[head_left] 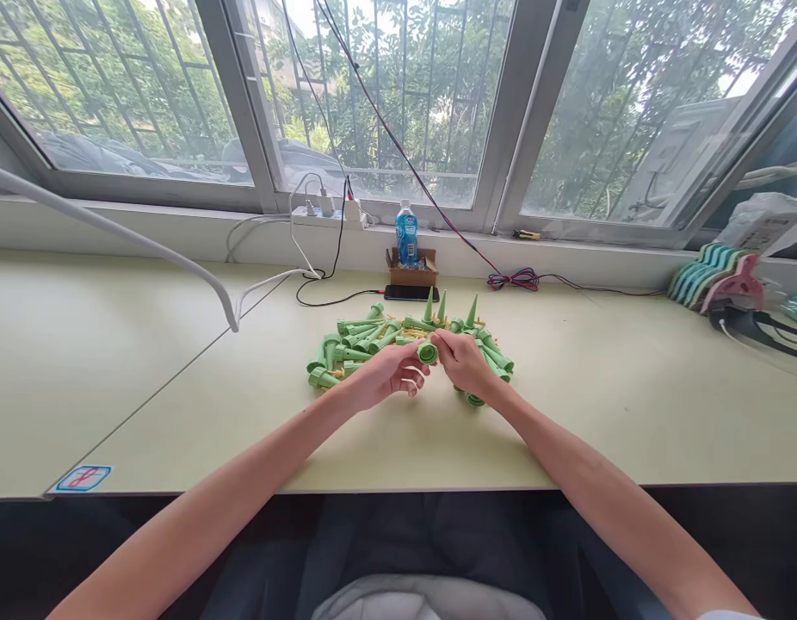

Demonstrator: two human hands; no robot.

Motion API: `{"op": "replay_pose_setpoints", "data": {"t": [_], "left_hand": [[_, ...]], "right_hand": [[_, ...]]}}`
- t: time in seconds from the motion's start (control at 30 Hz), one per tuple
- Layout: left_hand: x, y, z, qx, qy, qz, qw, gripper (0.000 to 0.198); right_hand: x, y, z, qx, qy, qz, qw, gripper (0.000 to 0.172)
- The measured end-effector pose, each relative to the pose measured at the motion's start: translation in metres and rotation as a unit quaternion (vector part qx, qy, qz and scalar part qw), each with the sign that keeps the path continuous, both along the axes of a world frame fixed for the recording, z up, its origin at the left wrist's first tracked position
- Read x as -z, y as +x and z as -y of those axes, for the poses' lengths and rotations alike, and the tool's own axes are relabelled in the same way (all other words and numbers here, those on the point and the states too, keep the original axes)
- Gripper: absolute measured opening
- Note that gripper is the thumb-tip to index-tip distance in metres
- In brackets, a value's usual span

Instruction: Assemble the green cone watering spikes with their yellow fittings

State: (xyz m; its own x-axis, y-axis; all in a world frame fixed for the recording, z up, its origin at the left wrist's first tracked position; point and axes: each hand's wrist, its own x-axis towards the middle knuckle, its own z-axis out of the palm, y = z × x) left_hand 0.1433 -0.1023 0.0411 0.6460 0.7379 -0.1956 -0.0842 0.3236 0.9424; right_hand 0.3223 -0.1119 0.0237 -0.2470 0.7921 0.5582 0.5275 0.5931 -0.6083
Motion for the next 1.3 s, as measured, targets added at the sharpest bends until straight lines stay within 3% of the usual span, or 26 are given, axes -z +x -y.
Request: {"op": "replay_pose_setpoints", "data": {"t": [0.2, 0.4, 0.5, 0.7, 0.87, 0.97, 1.13, 1.3], "left_hand": [[0.0, -0.001, 0.0, -0.028, 0.051, -0.008, 0.998, 0.035], [0.001, -0.001, 0.001, -0.038, 0.201, -0.059, 0.977, 0.036], [0.002, 0.0, 0.004, -0.066, 0.297, -0.103, 0.947, 0.035], [0.008, 0.001, 0.004, -0.126, 0.474, -0.16, 0.857, 0.023], [0.011, -0.002, 0.003, -0.115, 0.572, -0.177, 0.793, 0.019], [0.011, -0.004, 0.003, -0.11, 0.596, -0.187, 0.774, 0.018], [0.012, -0.002, 0.003, -0.118, 0.596, -0.193, 0.77, 0.015], [0.009, 0.003, 0.004, -0.165, 0.521, -0.181, 0.818, 0.017]], "right_hand": [[0.002, 0.0, 0.0, 0.007, 0.01, 0.024, 1.0, 0.039], [0.001, 0.0, 0.0, -0.003, 0.004, 0.029, 1.0, 0.039], [0.001, 0.0, 0.0, -0.005, -0.001, 0.031, 1.0, 0.039], [0.002, 0.001, -0.003, 0.003, -0.002, 0.048, 0.999, 0.039], [0.002, 0.002, -0.002, -0.002, -0.008, 0.047, 0.999, 0.037], [0.001, 0.002, -0.001, -0.003, -0.013, 0.043, 0.999, 0.036], [0.001, 0.001, -0.001, 0.007, -0.019, 0.028, 0.999, 0.038], [0.002, -0.001, -0.002, 0.036, -0.015, 0.008, 0.999, 0.041]]}}
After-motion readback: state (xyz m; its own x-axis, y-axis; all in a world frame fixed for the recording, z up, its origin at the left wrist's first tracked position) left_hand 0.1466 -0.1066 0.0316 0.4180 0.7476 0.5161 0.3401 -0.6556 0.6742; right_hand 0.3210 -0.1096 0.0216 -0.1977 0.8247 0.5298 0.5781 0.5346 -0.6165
